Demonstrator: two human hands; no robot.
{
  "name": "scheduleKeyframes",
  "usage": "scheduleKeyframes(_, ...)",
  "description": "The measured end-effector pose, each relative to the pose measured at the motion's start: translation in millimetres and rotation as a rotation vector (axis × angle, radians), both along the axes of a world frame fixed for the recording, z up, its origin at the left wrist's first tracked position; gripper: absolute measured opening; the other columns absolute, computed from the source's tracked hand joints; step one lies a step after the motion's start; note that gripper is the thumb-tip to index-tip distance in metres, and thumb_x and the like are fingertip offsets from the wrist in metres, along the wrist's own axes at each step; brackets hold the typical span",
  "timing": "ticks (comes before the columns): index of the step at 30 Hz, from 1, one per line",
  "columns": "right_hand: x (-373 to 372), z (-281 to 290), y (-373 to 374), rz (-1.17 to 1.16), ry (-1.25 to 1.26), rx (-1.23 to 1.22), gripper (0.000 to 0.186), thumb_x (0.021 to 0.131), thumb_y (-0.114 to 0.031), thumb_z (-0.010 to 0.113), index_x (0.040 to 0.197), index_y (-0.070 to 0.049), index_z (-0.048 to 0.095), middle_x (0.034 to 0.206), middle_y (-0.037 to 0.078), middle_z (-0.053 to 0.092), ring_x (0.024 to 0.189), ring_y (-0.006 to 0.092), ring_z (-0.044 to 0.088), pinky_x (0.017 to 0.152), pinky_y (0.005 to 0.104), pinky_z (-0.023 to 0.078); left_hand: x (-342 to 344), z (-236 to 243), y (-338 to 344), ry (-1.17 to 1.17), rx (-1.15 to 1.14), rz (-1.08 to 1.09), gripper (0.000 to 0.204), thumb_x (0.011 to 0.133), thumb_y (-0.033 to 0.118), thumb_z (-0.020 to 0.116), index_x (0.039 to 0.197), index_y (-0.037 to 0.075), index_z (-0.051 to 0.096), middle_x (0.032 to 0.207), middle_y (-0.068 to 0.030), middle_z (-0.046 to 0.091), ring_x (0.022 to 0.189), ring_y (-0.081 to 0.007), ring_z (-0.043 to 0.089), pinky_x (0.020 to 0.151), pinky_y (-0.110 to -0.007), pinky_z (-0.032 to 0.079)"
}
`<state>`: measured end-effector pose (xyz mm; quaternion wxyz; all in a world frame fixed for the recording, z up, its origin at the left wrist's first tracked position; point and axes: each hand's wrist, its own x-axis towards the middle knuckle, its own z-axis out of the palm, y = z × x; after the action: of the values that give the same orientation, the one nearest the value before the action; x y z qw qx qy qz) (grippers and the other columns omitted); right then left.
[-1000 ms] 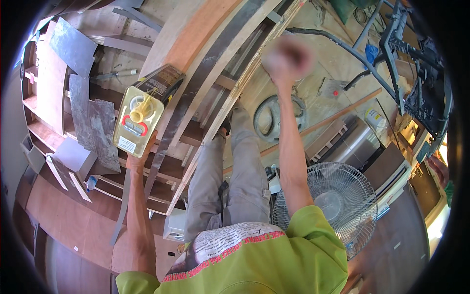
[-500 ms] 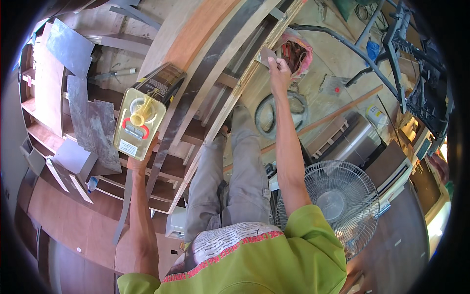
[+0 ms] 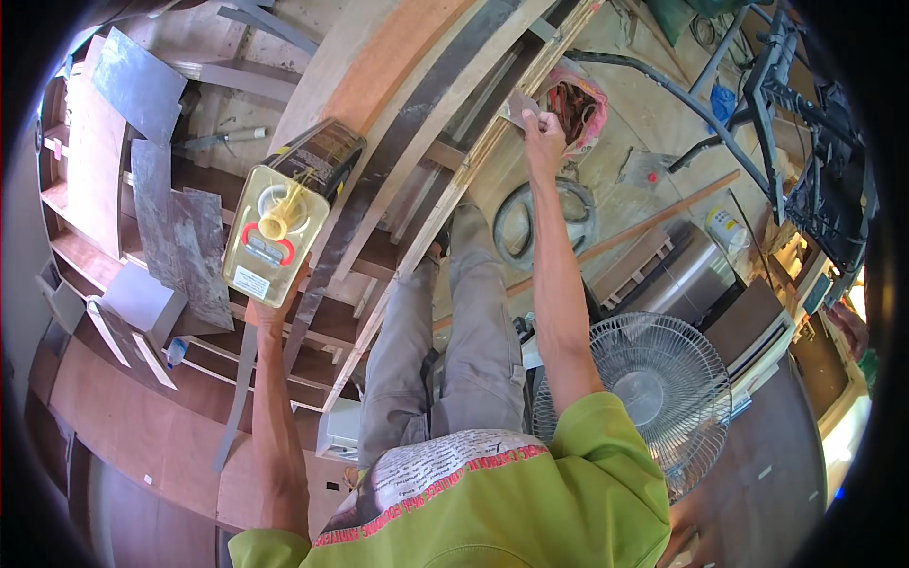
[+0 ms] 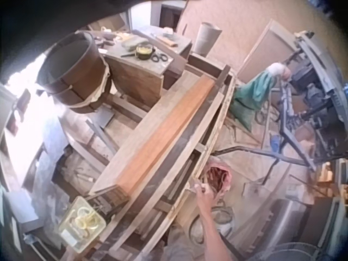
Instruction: The person pours a liquid finish from a metal can onto a wooden plank and spreads it along the surface using a cloth. The person repeatedly dips the cloth into the can to reload the finish and continues to wipe the wood.
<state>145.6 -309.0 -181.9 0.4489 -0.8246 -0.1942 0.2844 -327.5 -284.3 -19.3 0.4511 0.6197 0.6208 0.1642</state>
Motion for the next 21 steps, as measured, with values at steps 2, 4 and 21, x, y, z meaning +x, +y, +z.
scheduleKeyframes(2, 9, -17, -13, -0.054, -0.033, -0.051, 0.026, 0.088, -0.023, 0.071, 0.084, 0.001, 0.061, 0.069, 0.001, 0.057, 0.063, 0.0083, 0.048, 0.058, 0.0273, 0.041, -1, -2, 2, 0.000, 0.015, -0.044, 0.029, 0.076, 0.010, 0.084, 0.101, 0.006, 0.070, 0.092, -0.0030, 0.070, 0.081, -0.0162, 0.065, 0.072, -0.033, 0.052)
scheduleKeyframes(4, 14, -19, -17, -0.076, -0.061, -0.084, 0.026, 0.088, -0.023, 0.071, 0.084, 0.002, 0.061, 0.069, 0.001, 0.056, 0.063, 0.0101, 0.048, 0.059, 0.0291, 0.041, -2, 0, 2, 0.017, 0.030, -0.064, 0.029, 0.076, 0.010, 0.083, 0.101, 0.006, 0.070, 0.093, -0.0030, 0.070, 0.082, -0.0163, 0.065, 0.072, -0.033, 0.052)
scheduleKeyframes(21, -24, 0, -48, -0.085, 0.224, 0.010, 0.024, 0.092, -0.023, 0.069, 0.084, -0.003, 0.058, 0.072, -0.006, 0.049, 0.063, 0.0033, 0.039, 0.054, 0.0224, 0.031, 0, 4, 3, 0.069, 0.075, -0.123, 0.030, 0.079, 0.015, 0.081, 0.105, 0.008, 0.069, 0.097, -0.0028, 0.070, 0.085, -0.0173, 0.066, 0.074, -0.033, 0.053)
